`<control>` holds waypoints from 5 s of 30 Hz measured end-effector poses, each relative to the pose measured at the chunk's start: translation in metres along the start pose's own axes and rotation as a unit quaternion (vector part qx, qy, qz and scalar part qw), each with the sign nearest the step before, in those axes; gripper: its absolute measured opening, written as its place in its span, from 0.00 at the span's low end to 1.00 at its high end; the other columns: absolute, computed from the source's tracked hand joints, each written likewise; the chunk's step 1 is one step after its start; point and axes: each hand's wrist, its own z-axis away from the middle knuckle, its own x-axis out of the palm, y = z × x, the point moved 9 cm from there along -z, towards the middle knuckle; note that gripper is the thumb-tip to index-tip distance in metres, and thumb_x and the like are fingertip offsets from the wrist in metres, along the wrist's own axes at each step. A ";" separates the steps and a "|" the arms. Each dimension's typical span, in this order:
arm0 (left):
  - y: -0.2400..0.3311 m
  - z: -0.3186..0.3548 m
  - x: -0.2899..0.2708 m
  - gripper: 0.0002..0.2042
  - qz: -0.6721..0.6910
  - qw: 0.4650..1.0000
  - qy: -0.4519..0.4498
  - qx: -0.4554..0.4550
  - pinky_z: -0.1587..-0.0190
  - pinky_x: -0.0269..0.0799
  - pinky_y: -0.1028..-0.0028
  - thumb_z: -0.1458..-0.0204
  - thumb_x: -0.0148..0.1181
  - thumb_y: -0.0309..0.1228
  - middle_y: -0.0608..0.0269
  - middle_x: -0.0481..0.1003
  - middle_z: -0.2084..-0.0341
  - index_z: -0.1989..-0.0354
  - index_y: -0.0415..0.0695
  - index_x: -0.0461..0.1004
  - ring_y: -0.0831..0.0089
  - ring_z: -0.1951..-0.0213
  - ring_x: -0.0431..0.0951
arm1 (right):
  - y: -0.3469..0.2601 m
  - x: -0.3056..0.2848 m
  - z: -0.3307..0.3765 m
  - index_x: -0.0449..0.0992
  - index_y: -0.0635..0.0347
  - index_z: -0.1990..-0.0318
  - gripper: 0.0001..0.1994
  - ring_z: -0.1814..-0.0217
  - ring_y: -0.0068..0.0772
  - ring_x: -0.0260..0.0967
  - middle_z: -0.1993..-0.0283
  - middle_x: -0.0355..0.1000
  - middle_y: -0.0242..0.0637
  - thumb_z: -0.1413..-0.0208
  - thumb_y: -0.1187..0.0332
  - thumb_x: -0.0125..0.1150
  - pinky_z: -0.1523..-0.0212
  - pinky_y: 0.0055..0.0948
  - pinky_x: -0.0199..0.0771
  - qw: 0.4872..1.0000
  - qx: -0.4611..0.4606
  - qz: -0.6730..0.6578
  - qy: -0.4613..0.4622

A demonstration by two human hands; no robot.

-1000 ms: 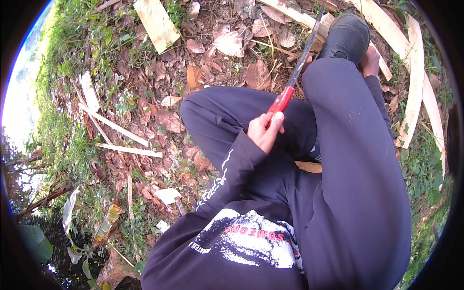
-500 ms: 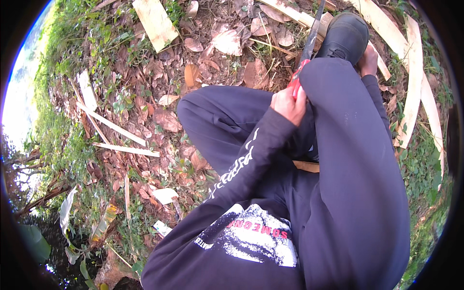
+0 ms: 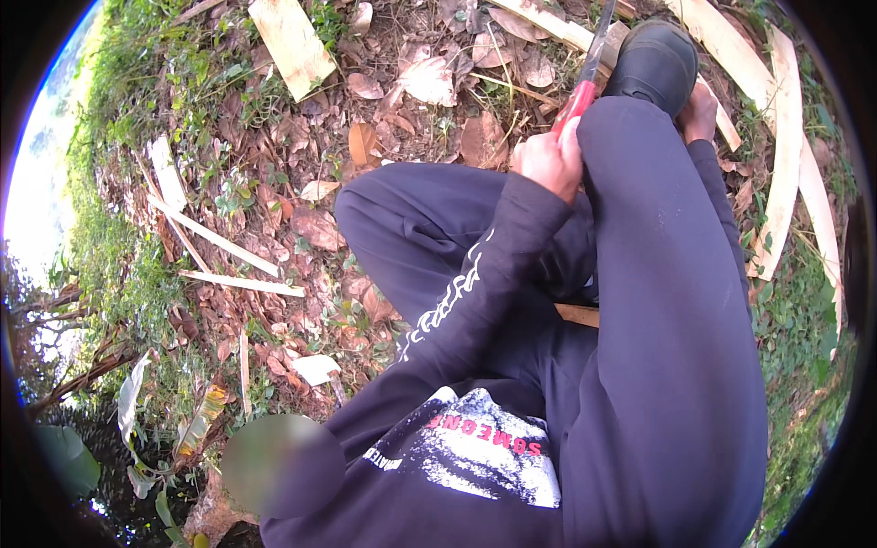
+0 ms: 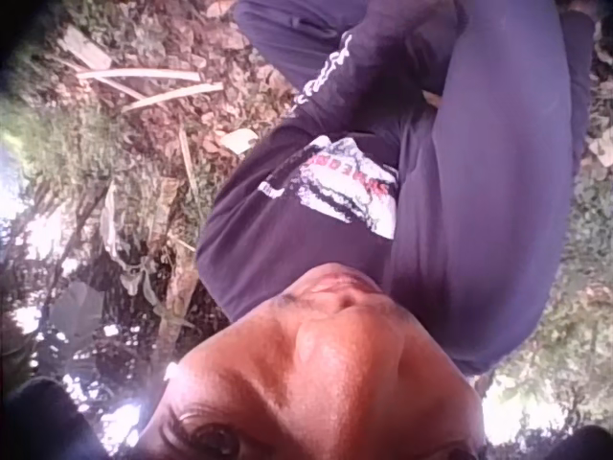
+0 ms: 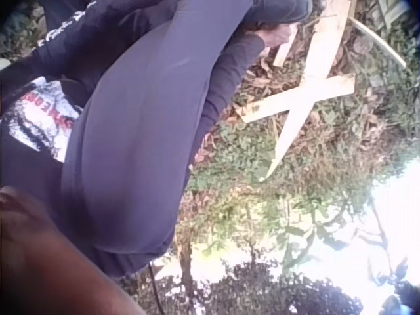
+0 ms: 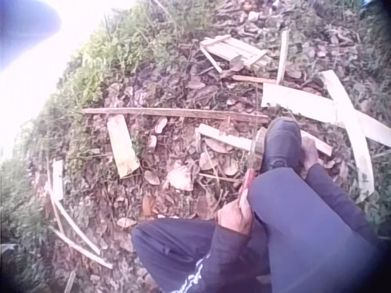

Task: The person sits on the ground and uses a hand saw to cut a piece of wood held in place by their foot. After sawing, they inspect the cut piece of wood.

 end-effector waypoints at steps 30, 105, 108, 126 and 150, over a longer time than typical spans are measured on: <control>0.001 0.041 -0.047 0.18 0.055 0.983 -0.112 -0.134 0.71 0.73 0.61 0.38 0.51 0.43 0.44 0.73 0.83 0.62 0.39 0.81 0.47 0.78 0.77 | 0.003 -0.010 0.007 0.81 0.58 0.68 0.06 0.64 0.55 0.76 0.67 0.77 0.48 0.53 0.69 0.63 0.65 0.44 0.76 1.000 -0.017 0.011 0.019; -0.142 -0.056 -0.124 0.19 -0.265 0.952 0.124 -0.092 0.50 0.66 0.56 0.50 0.63 0.41 0.55 0.77 0.65 0.56 0.40 0.73 0.51 0.56 0.72 | -0.031 -0.125 0.045 0.72 0.64 0.48 0.18 0.46 0.44 0.70 0.49 0.71 0.44 0.40 0.61 0.60 0.43 0.38 0.68 0.977 0.031 -0.158 0.144; -0.130 -0.060 -0.123 0.17 -0.211 0.966 0.132 -0.067 0.50 0.67 0.59 0.50 0.64 0.36 0.58 0.76 0.63 0.55 0.41 0.72 0.55 0.55 0.72 | -0.031 -0.141 0.039 0.73 0.64 0.48 0.16 0.46 0.40 0.71 0.49 0.72 0.42 0.41 0.67 0.62 0.44 0.35 0.69 0.967 0.033 -0.182 0.175; -0.085 -0.192 -0.061 0.22 0.100 0.990 0.066 -0.071 0.60 0.75 0.71 0.48 0.65 0.39 0.56 0.78 0.72 0.49 0.38 0.73 0.68 0.68 0.79 | -0.081 -0.099 0.050 0.66 0.69 0.41 0.22 0.60 0.26 0.69 0.56 0.73 0.41 0.31 0.58 0.47 0.65 0.21 0.67 0.658 0.169 -0.731 -0.062; -0.021 -0.213 -0.091 0.13 0.238 0.961 0.133 0.054 0.68 0.72 0.78 0.45 0.64 0.30 0.63 0.78 0.69 0.56 0.37 0.71 0.79 0.71 0.76 | 0.002 -0.169 -0.007 0.66 0.64 0.43 0.19 0.45 0.45 0.72 0.46 0.72 0.45 0.42 0.72 0.56 0.44 0.40 0.71 0.984 0.067 -0.097 0.134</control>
